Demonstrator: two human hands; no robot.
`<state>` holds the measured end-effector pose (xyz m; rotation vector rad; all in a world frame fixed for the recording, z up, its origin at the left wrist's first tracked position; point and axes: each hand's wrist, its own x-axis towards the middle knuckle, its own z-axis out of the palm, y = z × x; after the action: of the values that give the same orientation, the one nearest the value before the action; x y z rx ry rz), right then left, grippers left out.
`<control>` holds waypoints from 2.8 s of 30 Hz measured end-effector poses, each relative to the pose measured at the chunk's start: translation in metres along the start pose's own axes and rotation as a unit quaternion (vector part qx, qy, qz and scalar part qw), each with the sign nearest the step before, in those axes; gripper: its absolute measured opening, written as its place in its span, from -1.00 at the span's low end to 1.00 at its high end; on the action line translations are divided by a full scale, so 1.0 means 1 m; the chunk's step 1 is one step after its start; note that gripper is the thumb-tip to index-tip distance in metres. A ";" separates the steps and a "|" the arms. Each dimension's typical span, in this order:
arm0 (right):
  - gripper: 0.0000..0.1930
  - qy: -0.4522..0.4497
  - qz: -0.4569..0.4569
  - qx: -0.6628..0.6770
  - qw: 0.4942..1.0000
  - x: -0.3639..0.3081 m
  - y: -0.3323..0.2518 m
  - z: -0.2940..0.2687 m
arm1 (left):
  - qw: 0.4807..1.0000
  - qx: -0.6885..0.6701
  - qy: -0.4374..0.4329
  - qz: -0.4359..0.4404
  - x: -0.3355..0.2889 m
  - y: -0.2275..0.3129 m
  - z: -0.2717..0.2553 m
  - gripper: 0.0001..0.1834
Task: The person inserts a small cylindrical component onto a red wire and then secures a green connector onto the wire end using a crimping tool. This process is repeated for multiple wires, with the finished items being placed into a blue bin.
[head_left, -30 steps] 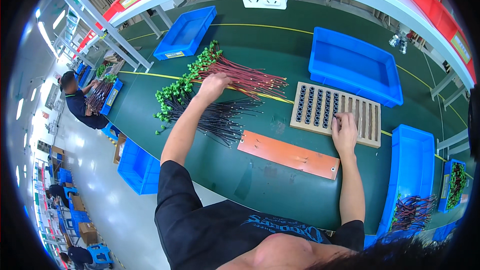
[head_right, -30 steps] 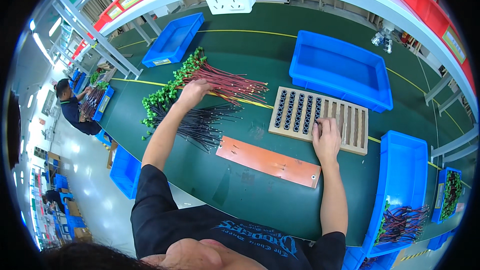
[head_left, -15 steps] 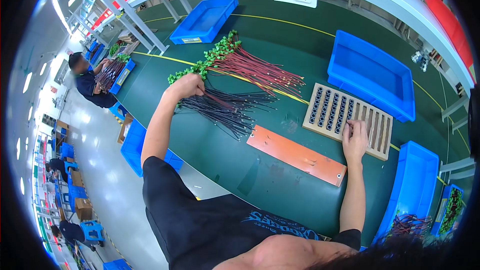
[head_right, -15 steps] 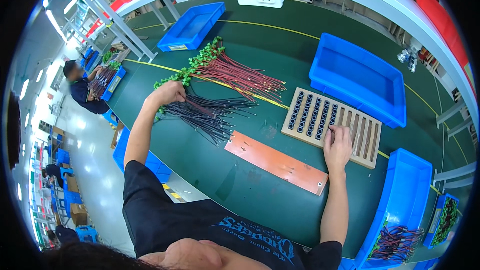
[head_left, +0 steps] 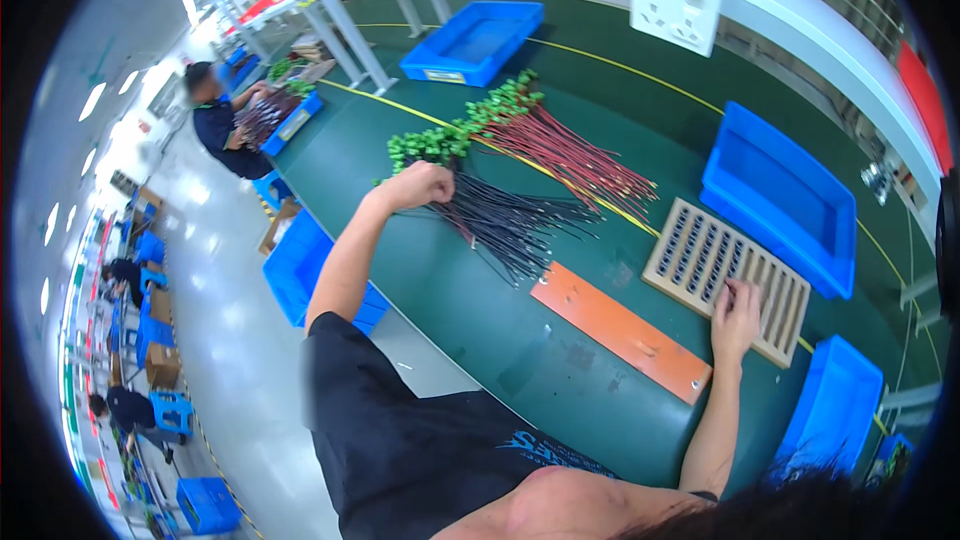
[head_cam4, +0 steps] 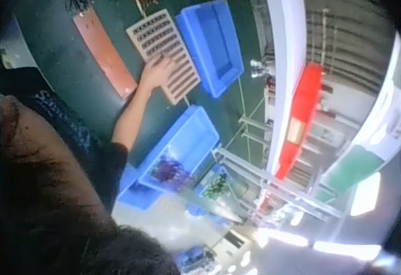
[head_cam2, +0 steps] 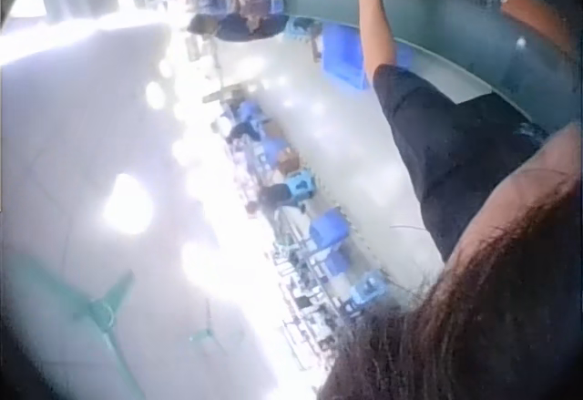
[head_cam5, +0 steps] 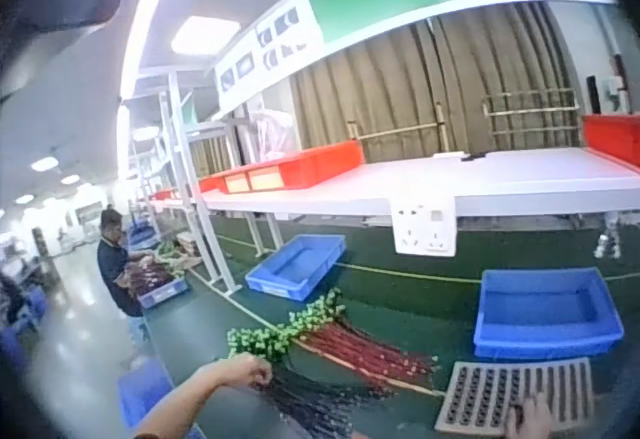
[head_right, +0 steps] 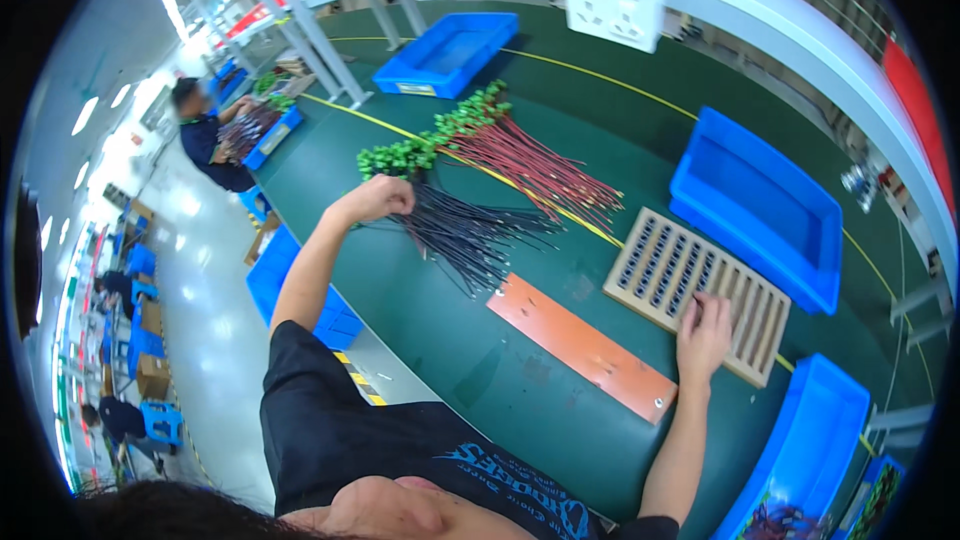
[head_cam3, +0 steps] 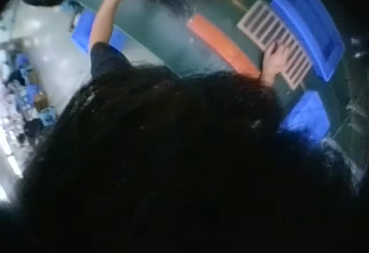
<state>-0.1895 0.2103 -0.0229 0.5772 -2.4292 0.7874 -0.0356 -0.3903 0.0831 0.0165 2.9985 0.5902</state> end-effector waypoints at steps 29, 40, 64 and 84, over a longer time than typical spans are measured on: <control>-0.80 0.115 0.131 0.355 0.918 -0.011 0.050 0.019 | 0.736 0.026 0.582 0.344 0.045 0.191 -0.071 -0.73; -0.68 -0.271 0.279 0.625 0.677 -0.063 -0.089 -0.070 | 0.921 -0.360 -0.098 0.113 0.000 0.300 0.145 -0.67; -0.61 -0.226 0.326 0.604 0.691 -0.078 -0.085 -0.069 | 0.775 -0.553 -0.306 0.032 -0.001 0.297 0.199 -0.69; -0.85 0.101 0.354 0.679 0.636 -0.071 -0.055 -0.069 | 0.873 -0.454 -0.140 0.105 -0.009 0.304 0.208 -0.77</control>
<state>-0.0815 0.2293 0.0064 -0.1100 -1.3185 2.8321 -0.0101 -0.0304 0.0073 0.3299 2.1803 1.7671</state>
